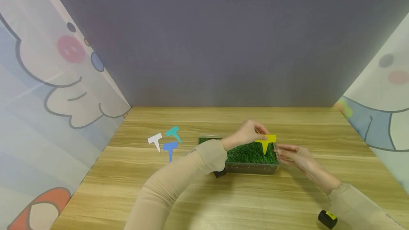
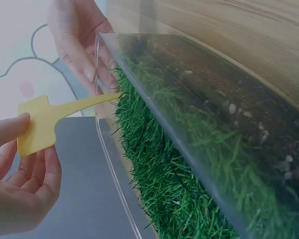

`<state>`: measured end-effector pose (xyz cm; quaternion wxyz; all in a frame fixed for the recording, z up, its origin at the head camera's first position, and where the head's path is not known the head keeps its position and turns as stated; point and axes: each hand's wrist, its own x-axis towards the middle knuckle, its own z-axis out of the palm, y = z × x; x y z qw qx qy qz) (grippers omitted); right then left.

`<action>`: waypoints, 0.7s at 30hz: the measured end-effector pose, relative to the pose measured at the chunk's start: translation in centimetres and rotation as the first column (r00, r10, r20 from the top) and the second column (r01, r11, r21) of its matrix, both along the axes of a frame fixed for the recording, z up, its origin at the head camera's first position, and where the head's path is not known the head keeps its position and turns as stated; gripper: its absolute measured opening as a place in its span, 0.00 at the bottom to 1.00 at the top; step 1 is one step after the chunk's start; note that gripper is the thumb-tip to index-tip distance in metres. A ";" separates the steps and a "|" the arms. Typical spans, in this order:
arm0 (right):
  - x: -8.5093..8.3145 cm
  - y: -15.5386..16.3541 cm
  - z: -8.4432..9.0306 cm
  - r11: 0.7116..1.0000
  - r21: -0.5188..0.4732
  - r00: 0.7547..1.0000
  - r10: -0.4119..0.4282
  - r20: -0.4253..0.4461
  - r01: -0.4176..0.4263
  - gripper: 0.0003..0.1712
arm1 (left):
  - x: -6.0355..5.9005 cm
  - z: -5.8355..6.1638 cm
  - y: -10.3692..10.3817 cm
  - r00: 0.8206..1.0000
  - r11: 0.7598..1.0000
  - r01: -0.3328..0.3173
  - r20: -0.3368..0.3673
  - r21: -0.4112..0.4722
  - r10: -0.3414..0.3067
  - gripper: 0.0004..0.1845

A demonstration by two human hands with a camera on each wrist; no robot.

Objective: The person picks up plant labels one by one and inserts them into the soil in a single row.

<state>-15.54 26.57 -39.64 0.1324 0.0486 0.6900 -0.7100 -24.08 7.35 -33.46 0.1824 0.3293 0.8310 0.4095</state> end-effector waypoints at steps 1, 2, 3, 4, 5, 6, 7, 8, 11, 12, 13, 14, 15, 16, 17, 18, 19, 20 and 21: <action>0.0 0.0 0.0 1.000 0.000 1.000 0.003 -0.002 -0.003 0.34 | 0.0 -0.1 0.0 1.000 1.000 0.000 -0.002 -0.003 0.000 0.07; 0.0 0.0 0.0 1.000 -0.002 1.000 0.005 -0.003 -0.005 0.34 | 0.0 -0.2 0.0 1.000 1.000 -0.002 -0.005 -0.006 0.002 0.07; 0.0 0.1 0.0 1.000 -0.004 1.000 0.005 -0.003 -0.005 0.34 | 0.0 -0.3 0.1 1.000 1.000 -0.002 -0.007 -0.009 0.002 0.07; 0.0 0.0 0.0 1.000 -0.001 1.000 0.001 0.001 -0.001 0.34 | 0.0 -0.4 0.1 1.000 1.000 -0.003 -0.012 -0.014 0.003 0.07; 0.0 0.0 0.0 1.000 0.003 1.000 0.003 -0.001 -0.003 0.34 | -0.1 -0.5 0.1 1.000 1.000 -0.003 -0.019 -0.018 0.002 0.07; 0.0 0.0 0.0 1.000 0.004 1.000 0.003 0.002 -0.003 0.34 | -0.1 -0.6 0.2 1.000 1.000 -0.005 -0.023 -0.022 0.004 0.07; 0.0 0.0 0.0 1.000 0.004 1.000 0.006 0.001 -0.006 0.34 | -0.1 -0.7 0.2 1.000 1.000 -0.006 -0.025 -0.024 0.006 0.07; 0.0 0.0 0.1 1.000 0.005 1.000 0.006 0.001 -0.006 0.34 | 0.0 -0.7 0.2 1.000 1.000 -0.008 -0.026 -0.028 0.007 0.07; 0.0 -0.1 0.1 1.000 0.019 1.000 0.005 0.006 -0.005 0.34 | 0.0 -0.8 0.3 1.000 0.999 -0.011 -0.025 -0.037 0.010 0.06; 0.0 0.0 0.1 1.000 0.019 1.000 0.005 0.009 -0.005 0.34 | 0.0 -0.8 0.3 1.000 0.999 -0.013 -0.024 -0.041 0.012 0.06; 0.0 0.0 0.1 1.000 0.022 1.000 0.006 0.008 -0.006 0.34 | 0.0 -0.8 0.3 1.000 0.999 -0.014 -0.024 -0.044 0.013 0.06; 0.0 0.0 0.0 1.000 0.023 1.000 0.002 0.012 -0.003 0.35 | 0.0 -0.8 0.3 1.000 0.999 -0.015 -0.024 -0.047 0.014 0.06; 0.1 0.0 0.1 1.000 0.023 1.000 0.001 0.016 -0.001 0.35 | 0.0 -0.9 0.4 1.000 0.999 -0.014 -0.028 -0.050 0.012 0.06; 0.1 0.0 0.1 1.000 0.018 1.000 0.001 0.016 -0.001 0.35 | 0.1 -0.9 0.4 0.999 0.998 -0.013 -0.032 -0.053 0.011 0.06; 0.0 0.0 0.1 1.000 0.011 1.000 0.004 0.012 -0.005 0.35 | 0.1 -1.0 0.4 0.999 0.998 -0.010 -0.036 -0.055 0.008 0.06; 0.0 0.0 0.1 1.000 0.005 1.000 0.002 0.013 -0.002 0.35 | 0.1 -1.0 0.5 0.999 0.998 -0.009 -0.038 -0.055 0.007 0.06; 0.0 0.0 0.1 1.000 0.000 1.000 0.001 0.014 -0.001 0.35 | 0.1 -1.1 0.5 0.999 0.999 -0.007 -0.037 -0.053 0.005 0.06; 0.0 0.0 0.1 1.000 -0.005 1.000 -0.002 0.015 0.002 0.35 | 0.1 -1.1 0.5 0.999 0.999 -0.006 -0.035 -0.052 0.004 0.06; 0.0 0.0 0.1 1.000 -0.009 1.000 0.003 0.010 -0.003 0.35 | 0.1 -1.2 0.5 0.999 0.999 -0.004 -0.038 -0.052 0.003 0.06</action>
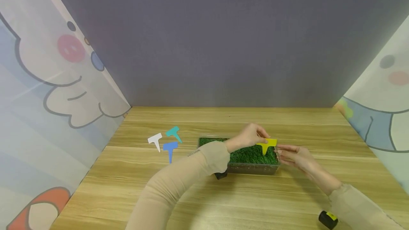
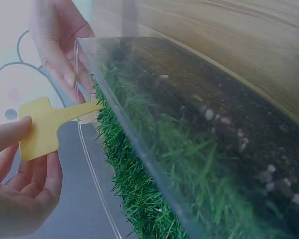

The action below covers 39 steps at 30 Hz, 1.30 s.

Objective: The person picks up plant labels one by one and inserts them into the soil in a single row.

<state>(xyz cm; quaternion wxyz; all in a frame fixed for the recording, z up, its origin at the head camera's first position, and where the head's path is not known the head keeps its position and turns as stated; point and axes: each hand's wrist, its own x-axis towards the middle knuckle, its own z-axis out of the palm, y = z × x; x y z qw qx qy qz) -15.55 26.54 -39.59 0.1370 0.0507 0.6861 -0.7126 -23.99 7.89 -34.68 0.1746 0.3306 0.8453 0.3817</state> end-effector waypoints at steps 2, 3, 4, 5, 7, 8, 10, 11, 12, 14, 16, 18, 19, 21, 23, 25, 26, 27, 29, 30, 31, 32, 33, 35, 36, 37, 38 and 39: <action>0.0 0.0 0.0 1.000 -0.001 1.000 -0.004 0.005 0.004 0.35 | 0.0 -0.1 0.0 1.000 1.000 0.000 0.000 0.002 0.000 0.06; 0.0 0.0 -0.1 1.000 -0.004 1.000 -0.003 0.004 0.003 0.35 | 0.0 -0.2 0.1 1.000 1.000 -0.001 -0.002 -0.001 0.001 0.06; 0.0 0.0 -0.1 1.000 -0.005 1.000 -0.004 0.004 0.004 0.35 | 0.1 -0.3 0.1 1.000 1.000 -0.003 -0.007 -0.007 0.003 0.05; 0.0 0.0 -0.1 1.000 -0.004 1.000 -0.005 0.003 0.005 0.34 | 0.1 -0.4 0.1 1.000 1.000 -0.005 -0.010 -0.012 0.005 0.05; 0.0 0.0 -0.1 1.000 -0.006 1.000 -0.011 0.010 0.011 0.33 | 0.2 -0.5 0.1 1.000 1.000 -0.003 -0.015 -0.021 0.003 0.05; 0.0 0.0 -0.2 1.000 -0.007 1.000 -0.015 0.011 0.015 0.32 | 0.2 -0.6 0.1 1.000 1.000 -0.003 -0.020 -0.028 0.002 0.04; 0.0 0.1 -0.2 1.000 -0.005 1.000 -0.022 0.014 0.022 0.31 | 0.3 -0.7 0.1 1.000 0.999 -0.004 -0.022 -0.038 0.003 0.04; 0.0 0.1 -0.2 1.000 -0.004 1.000 -0.018 0.012 0.018 0.31 | 0.3 -0.7 0.1 1.000 0.999 -0.005 -0.021 -0.042 0.004 0.04; -0.1 0.1 -0.2 1.000 -0.004 1.000 -0.018 0.009 0.018 0.31 | 0.4 -0.8 0.1 1.000 0.999 -0.006 -0.023 -0.045 0.005 0.04; -0.1 0.1 -0.1 1.000 0.000 1.000 -0.021 0.010 0.021 0.31 | 0.4 -0.8 0.2 1.000 0.998 -0.012 -0.028 -0.055 0.010 0.04; 0.0 0.0 -0.1 1.000 0.000 1.000 -0.017 0.009 0.017 0.30 | 0.4 -0.8 0.3 0.999 0.998 -0.017 -0.034 -0.062 0.015 0.04; 0.0 0.0 0.0 1.000 -0.005 1.000 -0.018 0.009 0.018 0.28 | 0.4 -0.8 0.3 0.999 0.997 -0.020 -0.042 -0.069 0.017 0.04; 0.0 0.0 0.0 1.000 -0.005 1.000 -0.021 0.014 0.021 0.27 | 0.4 -0.8 0.4 0.999 0.997 -0.022 -0.044 -0.073 0.019 0.04; 0.0 0.0 0.1 1.000 -0.011 1.000 -0.018 0.010 0.019 0.27 | 0.4 -0.9 0.4 0.999 0.996 -0.024 -0.049 -0.080 0.020 0.04; 0.0 0.0 0.1 1.000 -0.014 1.000 -0.022 0.013 0.022 0.28 | 0.4 -0.9 0.5 0.999 0.996 -0.027 -0.047 -0.082 0.023 0.04; 0.0 0.0 0.0 1.000 -0.012 1.000 -0.024 0.015 0.025 0.30 | 0.5 -0.8 0.5 0.999 0.996 -0.032 -0.046 -0.079 0.029 0.04; 0.0 0.0 0.0 1.000 -0.013 1.000 -0.024 0.015 0.024 0.30 | 0.5 -0.8 0.5 0.999 0.997 -0.034 -0.045 -0.076 0.031 0.04; 0.0 0.0 0.0 1.000 -0.012 1.000 -0.025 0.016 0.025 0.30 | 0.5 -0.8 0.5 0.998 0.997 -0.037 -0.045 -0.074 0.033 0.04; 0.0 0.0 0.0 1.000 -0.011 1.000 -0.024 0.018 0.024 0.29 | 0.6 -0.8 0.5 0.998 0.997 -0.042 -0.048 -0.068 0.039 0.04; 0.0 0.0 0.0 1.000 -0.011 1.000 -0.025 0.019 0.025 0.28 | 0.6 -0.8 0.5 0.998 0.997 -0.044 -0.051 -0.064 0.041 0.04; 0.0 0.0 -0.1 1.000 -0.011 0.999 -0.028 0.022 0.028 0.28 | 0.7 -0.8 0.5 0.998 0.997 -0.046 -0.052 -0.060 0.043 0.04; 0.0 0.0 -0.1 1.000 -0.010 0.999 -0.026 0.021 0.027 0.28 | 0.7 -0.8 0.5 0.997 0.997 -0.048 -0.055 -0.060 0.044 0.04; 0.0 0.0 -0.1 1.000 -0.007 0.999 -0.027 0.021 0.027 0.28 | 0.7 -0.9 0.4 0.997 0.997 -0.050 -0.061 -0.063 0.046 0.03; -0.1 0.0 -0.1 1.000 0.000 1.000 -0.023 0.016 0.023 0.29 | 0.8 -0.8 0.4 0.997 0.996 -0.053 -0.065 -0.069 0.049 0.03; -0.1 0.0 -0.1 1.000 0.001 1.000 -0.023 0.015 0.023 0.30 | 0.8 -0.8 0.4 0.996 0.996 -0.053 -0.070 -0.074 0.048 0.03; -0.1 -0.1 -0.1 1.000 0.001 1.000 -0.025 0.015 0.025 0.31 | 0.8 -0.8 0.4 0.996 0.995 -0.053 -0.075 -0.082 0.046 0.03; -0.1 -0.1 -0.1 1.000 0.000 1.000 -0.025 0.015 0.025 0.32 | 0.9 -0.7 0.5 0.996 0.995 -0.050 -0.079 -0.090 0.043 0.04; 0.0 -0.1 -0.1 1.000 -0.004 1.000 -0.025 0.013 0.025 0.31 | 0.9 -0.7 0.5 0.996 0.994 -0.049 -0.081 -0.093 0.042 0.04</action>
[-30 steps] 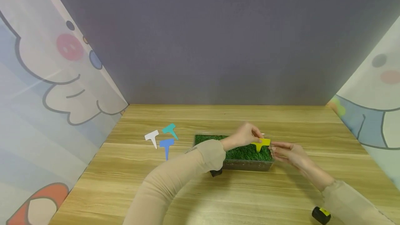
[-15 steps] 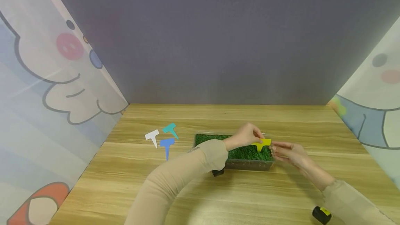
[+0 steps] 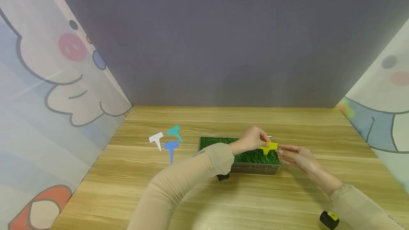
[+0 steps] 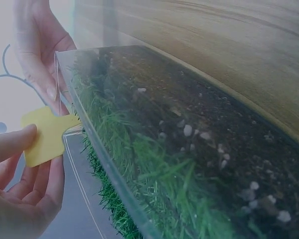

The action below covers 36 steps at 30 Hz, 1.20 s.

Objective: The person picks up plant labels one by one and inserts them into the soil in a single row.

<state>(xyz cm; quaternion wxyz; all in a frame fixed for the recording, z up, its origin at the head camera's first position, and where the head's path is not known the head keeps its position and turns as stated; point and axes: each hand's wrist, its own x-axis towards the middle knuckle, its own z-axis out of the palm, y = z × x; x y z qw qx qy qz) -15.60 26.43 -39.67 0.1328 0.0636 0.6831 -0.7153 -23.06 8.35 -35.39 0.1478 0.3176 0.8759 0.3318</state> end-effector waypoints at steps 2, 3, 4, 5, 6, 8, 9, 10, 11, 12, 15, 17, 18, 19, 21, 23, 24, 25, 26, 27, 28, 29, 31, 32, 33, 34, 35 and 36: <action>0.0 0.0 0.0 1.000 -0.011 1.000 -0.002 0.002 0.002 0.28 | 0.0 0.0 0.0 1.000 1.000 0.007 -0.008 -0.007 -0.007 0.04; 0.0 0.0 0.0 1.000 -0.015 1.000 -0.004 0.005 0.004 0.26 | 0.0 0.0 0.0 1.000 1.000 0.012 -0.015 -0.011 -0.013 0.04; 0.1 0.1 0.0 1.000 -0.016 1.000 -0.005 0.006 0.005 0.23 | 0.0 0.0 0.0 1.000 1.000 0.018 -0.019 -0.014 -0.018 0.04; 0.1 0.1 0.0 1.000 -0.016 1.000 0.001 0.003 -0.001 0.22 | 0.0 0.0 0.0 0.999 1.000 0.026 -0.025 -0.018 -0.026 0.04; 0.1 0.2 0.0 1.000 -0.013 1.000 0.005 0.000 -0.005 0.23 | -0.1 -0.1 0.0 0.999 0.999 0.032 -0.033 -0.024 -0.033 0.05; 0.1 0.2 0.0 1.000 -0.008 1.000 0.012 -0.002 -0.012 0.24 | -0.1 -0.2 0.0 0.998 0.998 0.048 -0.042 -0.040 -0.049 0.07; 0.1 0.3 0.0 1.000 -0.007 1.000 0.018 -0.007 -0.018 0.26 | -0.2 -0.2 0.0 0.997 0.997 0.056 -0.042 -0.047 -0.057 0.08; 0.1 0.3 0.0 1.000 -0.004 1.000 0.022 -0.010 -0.022 0.28 | -0.2 -0.2 0.0 0.997 0.997 0.062 -0.041 -0.054 -0.065 0.09; 0.1 0.3 0.0 1.000 -0.001 1.000 0.025 -0.013 -0.025 0.30 | -0.3 -0.2 0.0 0.997 0.996 0.069 -0.035 -0.059 -0.071 0.11; 0.0 0.3 0.0 1.000 0.000 1.000 0.025 -0.011 -0.025 0.31 | -0.3 -0.1 -0.1 0.997 0.995 0.073 -0.022 -0.062 -0.074 0.12; 0.0 0.3 0.0 1.000 0.002 1.000 0.027 -0.010 -0.027 0.30 | -0.6 0.0 -0.4 0.996 0.994 0.094 0.016 -0.063 -0.093 0.15; 0.0 0.3 0.0 1.000 -0.004 1.000 0.028 -0.010 -0.028 0.30 | -0.7 0.2 -0.7 0.993 0.993 0.111 0.047 -0.051 -0.108 0.17; 0.0 0.3 0.0 1.000 -0.010 1.000 0.030 -0.011 -0.030 0.29 | -0.8 0.3 -0.9 0.992 0.992 0.119 0.058 -0.047 -0.116 0.17; 0.0 0.3 -0.1 0.999 -0.015 0.999 0.031 -0.012 -0.032 0.28 | -0.9 0.4 -1.2 0.990 0.991 0.126 0.065 -0.044 -0.123 0.18; 0.0 0.3 -0.1 0.999 -0.028 0.999 0.032 -0.012 -0.032 0.27 | -1.0 0.8 -1.7 0.988 0.990 0.138 0.081 -0.037 -0.134 0.19; 0.0 0.4 -0.1 0.999 -0.036 0.999 0.034 -0.014 -0.034 0.26 | -1.1 1.2 -2.3 0.985 0.988 0.152 0.089 -0.042 -0.147 0.19; 0.0 0.4 -0.1 0.999 -0.042 0.999 0.033 -0.014 -0.033 0.26 | -1.2 1.5 -2.6 0.984 0.986 0.159 0.091 -0.047 -0.154 0.19; 0.0 0.3 -0.1 0.998 -0.044 0.999 0.033 -0.015 -0.033 0.27 | -1.2 1.8 -2.9 0.983 0.985 0.165 0.093 -0.054 -0.159 0.19; 0.0 0.3 -0.1 0.998 -0.047 0.999 0.032 -0.015 -0.032 0.27 | -1.2 2.1 -3.2 0.981 0.983 0.174 0.101 -0.053 -0.168 0.19; 0.0 0.3 -0.1 0.998 -0.050 0.999 0.031 -0.015 -0.032 0.27 | -1.3 2.3 -3.5 0.979 0.981 0.183 0.104 -0.057 -0.177 0.19; 0.0 0.3 -0.1 0.998 -0.055 0.999 0.029 -0.015 -0.030 0.28 | -1.4 2.6 -3.9 0.978 0.980 0.188 0.108 -0.062 -0.181 0.19; 0.0 0.4 -0.2 0.998 -0.062 1.000 0.026 -0.015 -0.027 0.27 | -1.5 2.8 -4.2 0.977 0.980 0.188 0.111 -0.062 -0.181 0.19; 0.0 0.4 -0.2 0.997 -0.077 1.000 0.023 -0.019 -0.025 0.26 | -1.7 3.3 -5.0 0.978 0.981 0.187 0.105 -0.053 -0.180 0.18; 0.0 0.4 -0.3 0.996 -0.081 1.000 0.024 -0.017 -0.025 0.23 | -1.8 3.5 -5.4 0.978 0.982 0.185 0.103 -0.042 -0.180 0.18; 0.0 0.5 -0.4 0.996 -0.086 1.000 0.022 -0.015 -0.024 0.20 | -1.9 3.8 -5.8 0.979 0.982 0.183 0.093 -0.035 -0.179 0.18; 0.0 0.5 -0.4 0.995 -0.094 0.999 0.026 -0.020 -0.028 0.19 | -2.0 4.1 -6.2 0.980 0.984 0.178 0.091 -0.021 -0.175 0.17; -0.1 0.6 -0.6 0.995 -0.096 0.999 0.032 -0.023 -0.034 0.17 | -2.0 4.3 -6.6 0.981 0.984 0.175 0.087 -0.005 -0.174 0.17; -0.1 0.6 -0.6 0.995 -0.095 0.999 0.035 -0.023 -0.037 0.15 | -2.1 4.6 -7.0 0.981 0.985 0.175 0.084 0.004 -0.174 0.17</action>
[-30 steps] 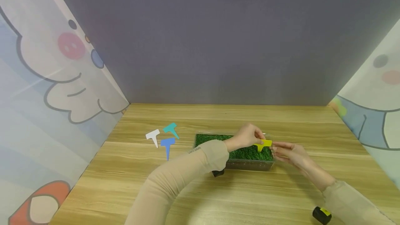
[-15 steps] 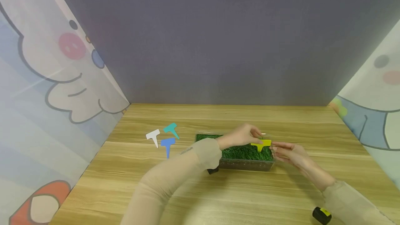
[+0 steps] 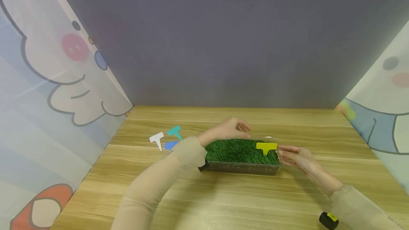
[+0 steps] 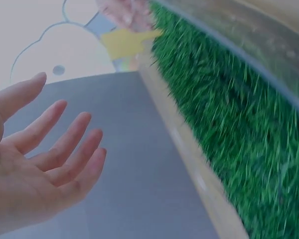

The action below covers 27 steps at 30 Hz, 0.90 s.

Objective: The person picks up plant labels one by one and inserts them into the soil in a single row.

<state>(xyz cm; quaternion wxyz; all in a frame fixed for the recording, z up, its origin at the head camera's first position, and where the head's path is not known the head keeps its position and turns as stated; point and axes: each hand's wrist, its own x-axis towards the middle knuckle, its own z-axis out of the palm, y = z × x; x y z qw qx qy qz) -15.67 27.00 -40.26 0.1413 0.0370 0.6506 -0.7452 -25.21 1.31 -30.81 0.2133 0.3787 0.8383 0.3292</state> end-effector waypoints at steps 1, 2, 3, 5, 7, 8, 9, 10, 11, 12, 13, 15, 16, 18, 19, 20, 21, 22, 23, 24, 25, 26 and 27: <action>0.0 0.0 0.0 1.000 0.003 1.000 -0.001 -0.001 0.001 0.15 | -0.1 0.3 -0.4 1.000 1.000 -0.004 0.001 0.004 0.004 0.18; 0.0 -0.1 0.0 1.000 0.009 1.000 -0.001 0.001 0.001 0.14 | -0.2 0.5 -0.9 1.000 1.000 -0.003 0.003 0.009 0.003 0.18; 0.0 -0.1 0.0 1.000 0.008 1.000 -0.005 -0.001 0.005 0.15 | -0.5 0.5 -1.4 1.000 1.000 -0.003 0.003 0.012 0.003 0.18; 0.1 -0.2 0.1 1.000 0.009 1.000 -0.002 -0.006 0.002 0.17 | -0.9 0.6 -2.3 1.000 1.000 -0.007 0.010 0.015 0.007 0.18; 0.2 -0.3 0.2 1.000 0.012 1.000 -0.013 -0.002 0.013 0.19 | -2.0 -0.3 -3.4 1.000 0.999 0.011 0.007 0.050 -0.011 0.20; 0.2 -0.3 0.3 1.000 0.014 1.000 -0.013 0.000 0.013 0.20 | -2.1 -0.4 -3.9 1.000 0.999 0.000 0.017 0.054 -0.001 0.20; 0.2 -0.3 0.3 1.000 0.014 1.000 -0.013 0.001 0.013 0.21 | -2.3 -0.5 -4.4 1.000 0.998 -0.009 0.025 0.062 0.007 0.20; 0.2 -0.3 0.4 1.000 0.017 1.000 -0.009 0.001 0.009 0.21 | -2.3 -0.5 -4.9 0.999 0.997 -0.023 0.026 0.068 0.021 0.20; 0.2 -0.3 0.4 1.000 0.023 1.000 -0.011 0.004 0.011 0.21 | -2.3 -0.5 -5.3 0.999 0.996 -0.038 0.039 0.078 0.035 0.19; 0.3 -0.4 0.4 1.000 0.028 1.000 -0.015 0.009 0.015 0.21 | -2.3 -0.5 -5.8 0.998 0.995 -0.051 0.040 0.088 0.048 0.19; 0.3 -0.3 0.4 0.999 0.031 1.000 -0.014 0.009 0.014 0.22 | -1.4 0.5 -6.1 0.995 0.994 -0.091 0.050 0.066 0.088 0.18; 0.3 -0.3 0.4 1.000 0.027 1.000 -0.014 0.012 0.014 0.23 | -1.2 0.6 -6.9 0.994 0.991 -0.108 0.036 0.079 0.105 0.18; 0.3 -0.3 0.4 1.000 0.024 1.000 -0.017 0.015 0.016 0.23 | -1.1 0.7 -7.3 0.993 0.990 -0.120 0.028 0.078 0.118 0.17; 0.2 -0.2 0.3 1.000 0.018 1.000 -0.022 0.021 0.021 0.22 | -0.8 0.9 -8.1 0.992 0.989 -0.127 0.020 0.082 0.126 0.17; 0.2 -0.2 0.3 1.000 0.015 0.999 -0.023 0.022 0.022 0.21 | -0.7 1.0 -8.5 0.991 0.988 -0.131 0.011 0.076 0.130 0.17; 0.2 -0.2 0.2 1.000 0.012 0.999 -0.024 0.025 0.024 0.20 | -0.7 1.0 -8.8 0.991 0.988 -0.130 0.010 0.077 0.130 0.17; 0.2 -0.2 0.2 1.000 0.014 0.999 -0.024 0.024 0.023 0.19 | -0.7 1.0 -9.2 0.991 0.988 -0.133 0.012 0.078 0.132 0.16; 0.2 -0.2 0.2 1.000 0.015 0.999 -0.025 0.025 0.024 0.18 | -0.7 0.9 -9.6 0.991 0.989 -0.130 0.008 0.077 0.130 0.17; 0.2 -0.2 0.2 1.000 0.018 0.999 -0.023 0.024 0.023 0.17 | -0.8 0.9 -9.9 0.992 0.989 -0.128 0.002 0.078 0.128 0.17; 0.2 -0.2 0.2 1.000 0.020 0.999 -0.023 0.023 0.023 0.16 | -0.8 0.8 -10.3 0.992 0.989 -0.129 -0.004 0.077 0.130 0.16; 0.2 -0.2 0.2 0.999 0.023 0.999 -0.023 0.023 0.023 0.16 | -0.9 0.6 -10.6 0.991 0.988 -0.134 -0.009 0.074 0.135 0.16; 0.2 -0.2 0.2 0.999 0.026 0.999 -0.024 0.023 0.023 0.15 | -1.0 0.5 -11.0 0.990 0.988 -0.140 -0.010 0.071 0.141 0.16; 0.2 -0.2 0.2 0.999 0.030 0.999 -0.024 0.024 0.024 0.15 | -1.0 0.4 -11.3 0.989 0.987 -0.147 -0.013 0.066 0.149 0.16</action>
